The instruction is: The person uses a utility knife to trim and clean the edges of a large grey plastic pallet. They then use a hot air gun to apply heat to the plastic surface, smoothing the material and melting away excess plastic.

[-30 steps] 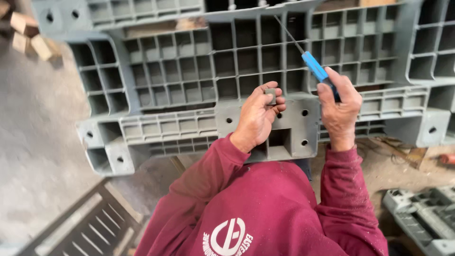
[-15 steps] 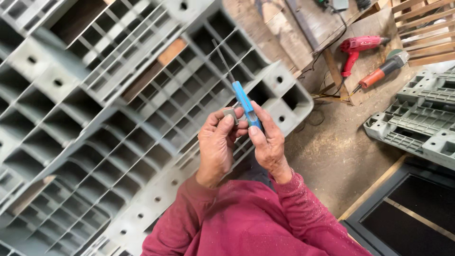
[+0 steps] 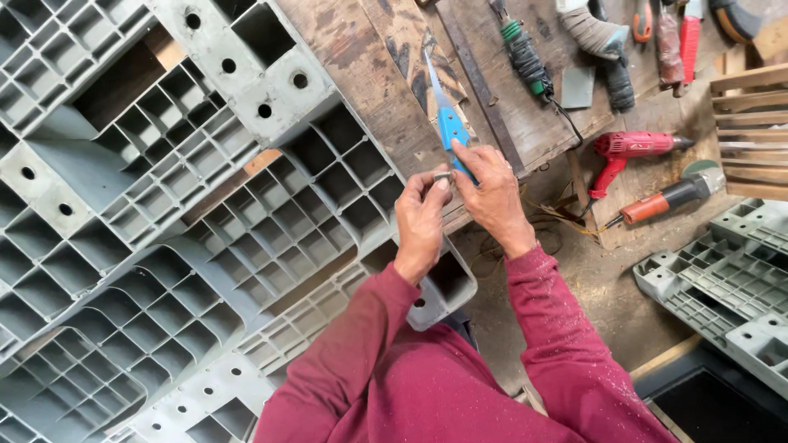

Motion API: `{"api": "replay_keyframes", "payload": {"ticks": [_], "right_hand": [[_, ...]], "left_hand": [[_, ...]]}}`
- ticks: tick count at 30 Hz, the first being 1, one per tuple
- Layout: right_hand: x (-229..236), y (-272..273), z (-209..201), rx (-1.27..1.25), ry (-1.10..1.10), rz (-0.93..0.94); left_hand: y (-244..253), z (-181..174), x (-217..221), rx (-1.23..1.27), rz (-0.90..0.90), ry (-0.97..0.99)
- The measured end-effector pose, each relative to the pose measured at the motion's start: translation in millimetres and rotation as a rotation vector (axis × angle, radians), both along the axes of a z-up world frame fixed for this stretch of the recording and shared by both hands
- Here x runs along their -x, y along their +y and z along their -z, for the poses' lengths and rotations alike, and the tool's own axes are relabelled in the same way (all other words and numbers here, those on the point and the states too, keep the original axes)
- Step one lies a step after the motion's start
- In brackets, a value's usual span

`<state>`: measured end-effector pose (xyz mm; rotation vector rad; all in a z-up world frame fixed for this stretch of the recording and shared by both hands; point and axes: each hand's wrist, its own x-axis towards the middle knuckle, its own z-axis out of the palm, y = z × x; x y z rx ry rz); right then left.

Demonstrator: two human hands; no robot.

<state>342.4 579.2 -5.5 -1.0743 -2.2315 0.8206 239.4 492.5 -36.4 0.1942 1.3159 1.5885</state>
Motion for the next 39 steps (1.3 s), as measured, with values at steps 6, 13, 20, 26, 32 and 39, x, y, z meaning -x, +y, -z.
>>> {"api": "replay_keyframes", "payload": {"ticks": [6, 13, 20, 26, 32, 39], "right_hand": [[-35, 9, 48, -0.037, -0.064, 0.223], [-100, 50, 62, -0.100, -0.182, 0.376], [-146, 161, 54, -0.300, -0.260, 0.346], [-110, 193, 66, -0.240, -0.123, 0.261], [-34, 191, 114, -0.139, -0.255, 0.247], [-13, 180, 82, -0.052, -0.208, 0.265]], "left_hand": [[36, 18, -13, 0.002, 0.228, 0.125], [99, 27, -71, 0.019, 0.372, 0.096], [159, 41, -91, -0.013, 0.375, 0.029], [165, 31, -72, -0.034, 0.189, -0.023], [147, 27, -47, 0.027, 0.087, -0.096], [119, 0, -2, -0.056, -0.008, -0.057]]}}
